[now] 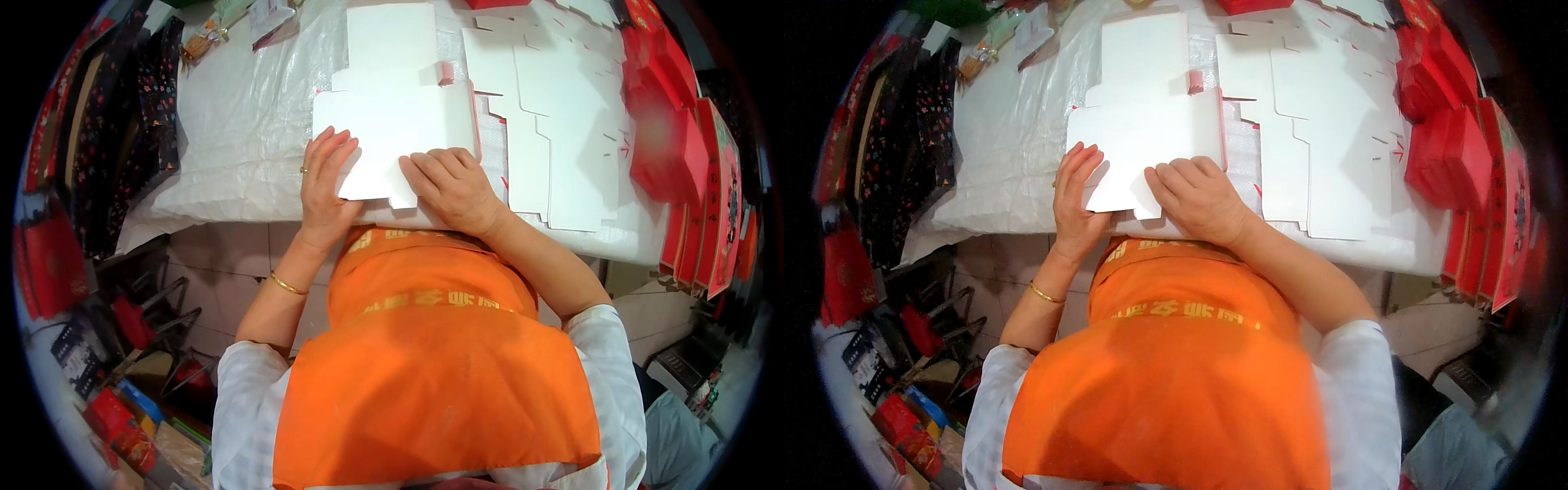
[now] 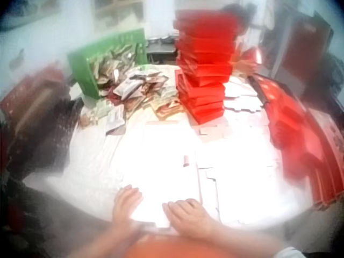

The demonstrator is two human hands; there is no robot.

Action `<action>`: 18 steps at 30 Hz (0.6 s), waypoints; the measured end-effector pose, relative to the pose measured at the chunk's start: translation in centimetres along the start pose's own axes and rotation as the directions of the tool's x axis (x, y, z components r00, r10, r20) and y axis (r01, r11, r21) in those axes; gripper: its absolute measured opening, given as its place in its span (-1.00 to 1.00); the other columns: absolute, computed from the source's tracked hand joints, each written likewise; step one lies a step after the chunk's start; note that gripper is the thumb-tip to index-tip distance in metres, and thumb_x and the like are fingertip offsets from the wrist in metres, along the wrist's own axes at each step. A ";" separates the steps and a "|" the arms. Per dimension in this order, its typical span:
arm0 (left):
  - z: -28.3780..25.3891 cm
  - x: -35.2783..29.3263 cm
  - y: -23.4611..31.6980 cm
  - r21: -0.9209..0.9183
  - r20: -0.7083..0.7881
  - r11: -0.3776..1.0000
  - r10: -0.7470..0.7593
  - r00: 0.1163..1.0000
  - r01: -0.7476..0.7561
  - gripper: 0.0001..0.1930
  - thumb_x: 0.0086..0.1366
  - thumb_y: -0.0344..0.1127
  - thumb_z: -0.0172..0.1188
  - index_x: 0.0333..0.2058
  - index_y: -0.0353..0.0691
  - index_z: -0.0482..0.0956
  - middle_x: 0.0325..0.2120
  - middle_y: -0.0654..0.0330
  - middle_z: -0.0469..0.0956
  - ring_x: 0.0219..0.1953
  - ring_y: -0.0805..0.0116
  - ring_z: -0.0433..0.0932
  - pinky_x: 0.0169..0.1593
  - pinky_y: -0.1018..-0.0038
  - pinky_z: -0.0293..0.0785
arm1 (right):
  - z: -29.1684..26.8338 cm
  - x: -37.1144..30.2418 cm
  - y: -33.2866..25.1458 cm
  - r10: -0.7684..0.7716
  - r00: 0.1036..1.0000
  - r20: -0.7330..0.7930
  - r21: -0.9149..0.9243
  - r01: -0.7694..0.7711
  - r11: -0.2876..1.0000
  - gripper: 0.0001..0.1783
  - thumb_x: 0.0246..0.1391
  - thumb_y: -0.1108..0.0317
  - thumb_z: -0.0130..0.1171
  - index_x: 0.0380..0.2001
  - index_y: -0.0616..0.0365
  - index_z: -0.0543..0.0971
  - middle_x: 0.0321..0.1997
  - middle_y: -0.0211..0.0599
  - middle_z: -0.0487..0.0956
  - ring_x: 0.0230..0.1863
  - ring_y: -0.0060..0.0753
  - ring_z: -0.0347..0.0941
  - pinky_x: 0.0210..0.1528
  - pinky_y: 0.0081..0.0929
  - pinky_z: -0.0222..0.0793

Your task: The person assembles small red boxes by folding flat white cardboard pieces and inserting them into red sleeves. They repeatedly pick up a flat piece, fold it into a box shape, and slide it into a red cover, stacking the finished units on the table.

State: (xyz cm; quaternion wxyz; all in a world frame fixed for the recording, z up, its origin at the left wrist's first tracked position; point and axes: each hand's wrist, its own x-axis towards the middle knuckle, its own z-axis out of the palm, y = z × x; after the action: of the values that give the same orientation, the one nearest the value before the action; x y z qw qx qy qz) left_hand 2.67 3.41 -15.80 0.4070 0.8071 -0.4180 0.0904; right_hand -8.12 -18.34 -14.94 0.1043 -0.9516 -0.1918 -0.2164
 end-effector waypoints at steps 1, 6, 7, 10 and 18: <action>0.1 -0.1 0.1 -0.021 -0.003 1.000 -0.013 1.000 0.013 -0.38 -0.03 -0.50 0.40 0.09 -0.24 0.50 0.14 0.04 0.47 0.29 -0.05 0.35 0.36 0.09 0.20 | 0.1 0.1 0.0 -0.001 1.000 -0.017 -0.004 0.001 1.000 -0.51 -0.08 0.42 0.19 0.02 0.20 0.55 -0.10 -0.37 0.53 -0.12 -0.38 0.48 -0.10 -0.41 0.36; 0.3 -0.4 0.2 -0.005 0.008 0.998 -0.060 0.998 0.060 -0.42 -0.05 -0.54 0.39 0.05 -0.23 0.52 0.10 0.08 0.51 0.24 0.06 0.42 0.37 0.08 0.18 | 0.4 0.5 -0.1 -0.007 0.999 -0.039 0.017 0.008 1.000 -0.57 -0.09 0.43 0.21 -0.05 0.17 0.59 -0.19 -0.41 0.56 -0.21 -0.40 0.51 -0.21 -0.44 0.37; 0.4 -0.4 0.2 -0.002 0.023 0.998 -0.061 0.998 0.061 -0.43 -0.05 -0.54 0.39 0.03 -0.23 0.53 0.09 0.09 0.52 0.23 0.08 0.43 0.36 0.08 0.18 | 0.5 0.5 -0.1 -0.008 0.998 -0.056 0.021 0.010 1.000 -0.58 -0.09 0.43 0.21 -0.06 0.16 0.59 -0.21 -0.42 0.56 -0.22 -0.40 0.51 -0.23 -0.45 0.37; 0.3 -0.3 0.4 0.004 0.022 0.999 -0.033 0.999 0.033 -0.45 -0.08 -0.56 0.38 -0.02 -0.23 0.54 0.03 0.12 0.56 0.20 0.11 0.47 0.35 0.08 0.19 | 0.6 0.6 -0.1 -0.004 0.997 -0.075 0.029 0.007 1.000 -0.63 -0.11 0.43 0.21 -0.12 0.13 0.59 -0.23 -0.43 0.55 -0.26 -0.42 0.50 -0.27 -0.47 0.34; 0.1 -0.6 1.5 0.199 0.096 0.950 0.224 0.970 -0.240 -0.67 -0.01 -0.59 0.32 -0.19 -0.27 0.62 -0.28 0.17 0.58 -0.21 0.18 0.59 -0.09 0.31 0.50 | 0.4 0.4 -0.5 -0.007 0.997 -0.073 0.014 0.008 1.000 -0.77 -0.12 0.43 0.21 -0.29 0.07 0.55 -0.32 -0.49 0.50 -0.36 -0.47 0.43 -0.37 -0.51 0.27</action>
State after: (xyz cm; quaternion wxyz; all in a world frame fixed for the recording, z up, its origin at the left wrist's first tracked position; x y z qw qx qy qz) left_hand 1.16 3.28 -15.30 0.2911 0.7934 -0.5127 0.1516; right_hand -7.88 -17.62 -15.05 0.1171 -0.9415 -0.1932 -0.2499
